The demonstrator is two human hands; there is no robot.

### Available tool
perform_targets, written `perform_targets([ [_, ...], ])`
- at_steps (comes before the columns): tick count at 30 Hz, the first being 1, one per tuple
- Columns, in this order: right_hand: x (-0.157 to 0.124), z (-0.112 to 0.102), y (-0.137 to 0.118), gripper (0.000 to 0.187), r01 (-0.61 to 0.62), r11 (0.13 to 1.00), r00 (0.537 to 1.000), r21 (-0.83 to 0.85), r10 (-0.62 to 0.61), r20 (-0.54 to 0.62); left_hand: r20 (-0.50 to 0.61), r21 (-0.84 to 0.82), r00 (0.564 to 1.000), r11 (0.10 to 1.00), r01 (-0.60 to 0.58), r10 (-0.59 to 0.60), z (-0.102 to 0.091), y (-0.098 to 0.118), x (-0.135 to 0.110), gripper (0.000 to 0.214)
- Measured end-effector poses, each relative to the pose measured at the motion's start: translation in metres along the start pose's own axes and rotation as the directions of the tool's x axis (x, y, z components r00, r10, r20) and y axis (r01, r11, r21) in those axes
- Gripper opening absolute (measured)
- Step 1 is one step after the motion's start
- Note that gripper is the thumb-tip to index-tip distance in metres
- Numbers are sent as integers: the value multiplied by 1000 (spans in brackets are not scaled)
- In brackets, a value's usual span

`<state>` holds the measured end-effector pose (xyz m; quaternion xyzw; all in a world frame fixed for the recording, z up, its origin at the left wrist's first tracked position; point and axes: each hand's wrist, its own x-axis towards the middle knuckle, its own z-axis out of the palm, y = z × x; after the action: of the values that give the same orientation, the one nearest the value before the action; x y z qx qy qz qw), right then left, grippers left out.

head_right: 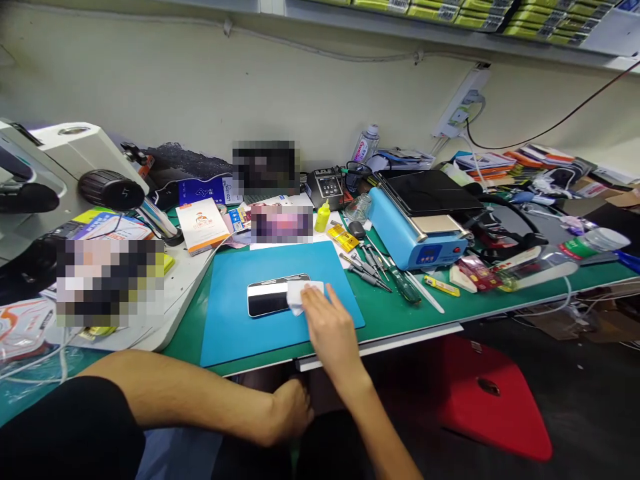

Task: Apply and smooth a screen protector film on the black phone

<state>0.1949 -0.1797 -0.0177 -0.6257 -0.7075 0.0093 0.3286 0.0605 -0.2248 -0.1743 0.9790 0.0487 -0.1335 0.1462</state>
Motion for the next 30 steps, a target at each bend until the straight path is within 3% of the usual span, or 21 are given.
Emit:
perform_targets([
  [3,6,-13,26,36,-146,988,979,55,153,-138,123,49,988,994,-96,89,10,0,0,28],
  [6,14,-22,43,46,-284,950,922,131,308,-234,138,81,981,986,-146,134,14,-1,-1,25],
  [10,39,-24,66,52,-348,914,920,210,376,-113,104,124,981,977,-175,163,13,0,-3,34],
  [14,82,-10,92,36,-359,910,933,205,356,54,63,159,982,970,-184,176,13,4,-4,41],
  [18,114,3,97,31,-321,938,947,135,317,48,52,175,986,970,-165,159,14,9,0,40],
  [21,103,-1,87,33,-318,946,943,66,323,-76,66,165,986,973,-161,152,12,9,1,38],
  [24,67,-10,78,45,-334,942,924,26,333,-187,100,137,986,979,-148,135,7,5,-2,35],
  [27,39,-15,78,36,-346,938,914,12,340,-219,154,93,983,989,-115,100,-3,-3,0,23],
  [30,35,-14,84,38,-365,931,913,1,358,-196,183,21,982,998,-57,52,-16,-9,11,26],
])
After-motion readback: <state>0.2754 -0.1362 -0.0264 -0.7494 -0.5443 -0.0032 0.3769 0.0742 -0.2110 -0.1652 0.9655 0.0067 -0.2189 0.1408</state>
